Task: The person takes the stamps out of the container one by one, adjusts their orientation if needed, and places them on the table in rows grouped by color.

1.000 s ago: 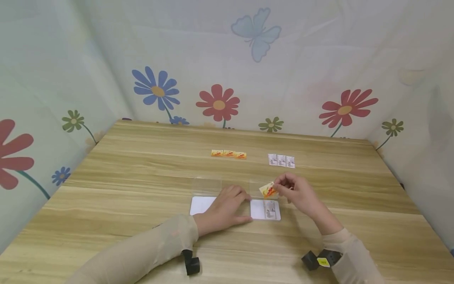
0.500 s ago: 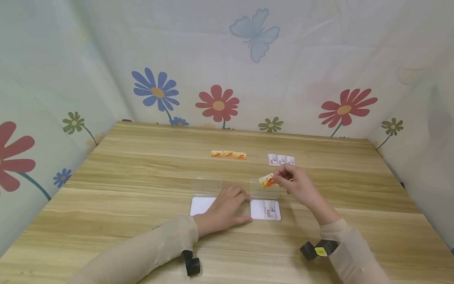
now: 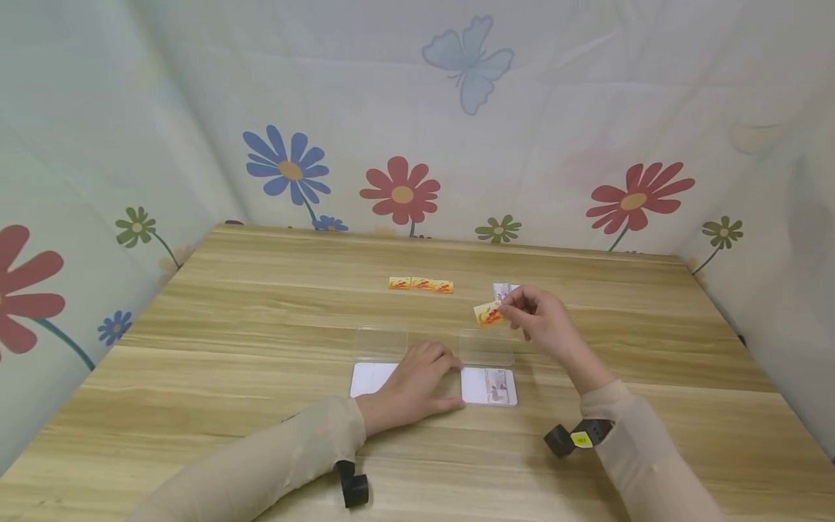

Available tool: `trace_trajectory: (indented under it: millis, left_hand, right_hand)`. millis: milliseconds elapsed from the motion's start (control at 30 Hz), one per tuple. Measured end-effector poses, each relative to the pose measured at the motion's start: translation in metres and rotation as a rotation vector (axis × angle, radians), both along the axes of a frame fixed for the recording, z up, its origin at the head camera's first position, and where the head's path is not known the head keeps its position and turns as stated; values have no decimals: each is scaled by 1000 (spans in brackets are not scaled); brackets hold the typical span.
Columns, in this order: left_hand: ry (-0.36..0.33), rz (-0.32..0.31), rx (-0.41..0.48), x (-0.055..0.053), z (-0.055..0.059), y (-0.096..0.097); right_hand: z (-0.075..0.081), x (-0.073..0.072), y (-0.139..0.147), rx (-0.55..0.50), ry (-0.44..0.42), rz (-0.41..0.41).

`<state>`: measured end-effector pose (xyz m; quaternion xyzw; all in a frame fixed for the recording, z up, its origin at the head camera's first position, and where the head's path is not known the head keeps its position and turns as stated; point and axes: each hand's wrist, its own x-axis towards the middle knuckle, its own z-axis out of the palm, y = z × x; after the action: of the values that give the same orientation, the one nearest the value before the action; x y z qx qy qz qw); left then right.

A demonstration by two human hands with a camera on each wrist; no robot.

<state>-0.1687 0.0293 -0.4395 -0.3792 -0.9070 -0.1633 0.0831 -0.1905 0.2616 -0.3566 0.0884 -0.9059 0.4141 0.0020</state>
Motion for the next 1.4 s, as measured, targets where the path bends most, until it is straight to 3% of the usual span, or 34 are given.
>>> trace_trajectory:
  millis: [567,1400]
  left_hand:
    - [-4,7,-4,0,0,1]
    - [5,1,-7,0,0,1]
  right_hand:
    - [3,-25,-4,-62,-78,-98]
    - [0,-65,-4,-105,-137,-148]
